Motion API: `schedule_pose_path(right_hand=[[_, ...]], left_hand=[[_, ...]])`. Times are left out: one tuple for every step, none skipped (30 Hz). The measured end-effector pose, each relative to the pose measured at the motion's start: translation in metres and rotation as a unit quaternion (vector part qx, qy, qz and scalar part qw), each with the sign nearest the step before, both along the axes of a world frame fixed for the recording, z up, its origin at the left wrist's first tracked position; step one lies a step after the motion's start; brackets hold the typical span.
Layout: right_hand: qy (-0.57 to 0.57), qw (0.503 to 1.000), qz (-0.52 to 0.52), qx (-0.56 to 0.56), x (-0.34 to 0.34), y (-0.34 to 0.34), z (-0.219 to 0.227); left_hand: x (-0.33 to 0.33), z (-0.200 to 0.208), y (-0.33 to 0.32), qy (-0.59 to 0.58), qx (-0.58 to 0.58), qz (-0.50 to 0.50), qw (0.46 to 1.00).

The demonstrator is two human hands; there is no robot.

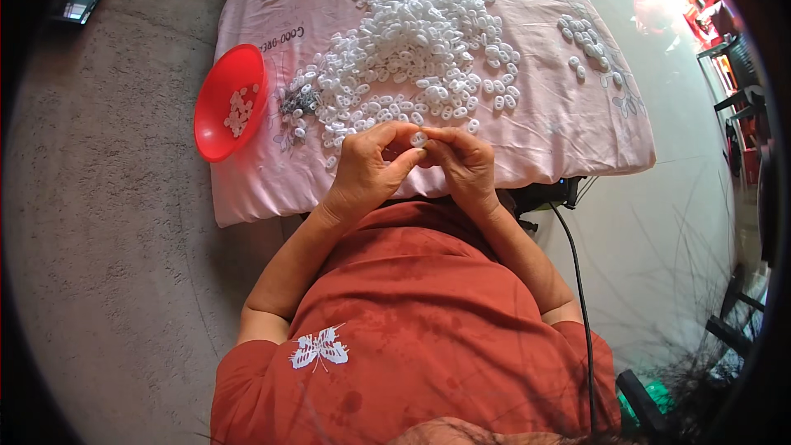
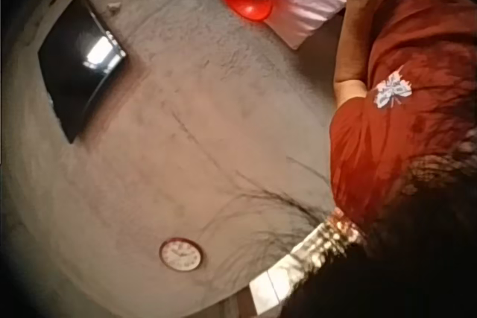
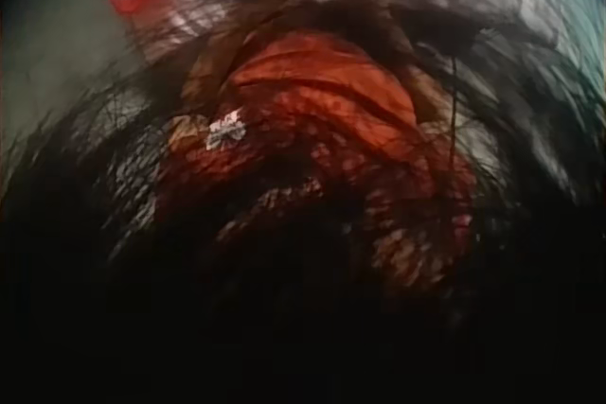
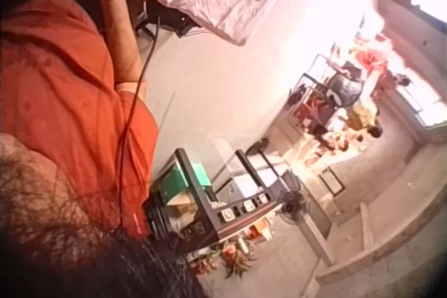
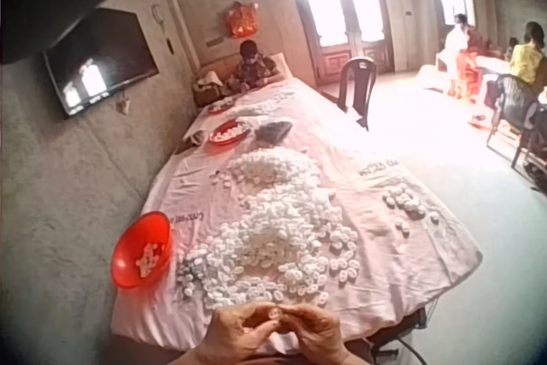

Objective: The person assembles small plastic parts by hand, taking pieces from a pile and joining them together.

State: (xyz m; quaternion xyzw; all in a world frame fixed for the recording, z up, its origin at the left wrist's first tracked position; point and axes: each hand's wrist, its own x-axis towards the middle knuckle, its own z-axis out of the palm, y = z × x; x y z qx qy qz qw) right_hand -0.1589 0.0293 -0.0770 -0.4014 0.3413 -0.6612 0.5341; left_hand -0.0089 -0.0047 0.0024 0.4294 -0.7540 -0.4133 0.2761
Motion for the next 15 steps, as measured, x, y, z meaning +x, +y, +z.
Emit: schedule_pose_path(right_hand=[[0.010,1.000,-0.001,-0.003,0.002,0.000,0.001],[0.008,1.000,0.004,-0.006,0.001,0.000,0.001],[0.024,1.000,0.012,0.004,-0.001,0.000,0.000],[0.039,0.999,0.021,0.014,-0.002,-0.001,0.000],[0.036,0.999,0.025,0.010,-0.001,-0.002,0.000],[0.028,0.999,0.036,0.020,0.000,-0.003,0.000],[0.022,0.998,0.047,0.031,0.000,-0.003,0.000],[0.031,0.998,0.051,0.028,0.001,-0.004,-0.001],[0.030,0.998,0.053,0.026,0.002,-0.004,0.000],[0.027,0.998,0.047,0.027,0.002,-0.004,0.000],[0.024,0.999,0.040,0.028,0.002,-0.004,0.000],[0.023,0.999,0.039,0.028,0.001,-0.004,-0.001],[0.030,0.998,0.048,0.028,0.001,-0.004,-0.003],[0.038,0.997,0.055,0.028,0.000,-0.004,-0.004],[0.037,0.997,0.056,0.028,0.000,-0.004,-0.003]], left_hand=[[0.002,0.000,0.000,-0.001,-0.003,0.004,1.000],[0.004,-0.003,-0.001,-0.010,-0.004,0.003,1.000],[0.004,-0.003,-0.001,-0.019,-0.006,0.003,1.000],[0.005,-0.002,-0.002,-0.028,-0.024,-0.002,0.999],[0.006,-0.003,-0.003,-0.031,-0.028,0.002,0.999],[0.007,-0.005,-0.004,-0.022,0.006,0.017,1.000],[0.010,-0.008,-0.005,-0.012,0.040,0.030,0.999],[0.017,-0.012,-0.008,-0.036,0.014,0.044,0.998],[0.026,-0.018,-0.014,-0.037,0.012,0.046,0.998],[0.037,-0.023,-0.023,0.001,0.015,0.081,0.997],[0.046,-0.021,-0.031,0.039,0.018,0.115,0.992],[0.060,-0.015,-0.041,0.007,-0.030,0.155,0.987],[0.076,-0.006,-0.051,-0.024,-0.078,0.195,0.977],[0.096,-0.003,-0.064,-0.048,-0.113,0.245,0.962],[0.119,0.001,-0.075,-0.072,-0.149,0.297,0.941]])
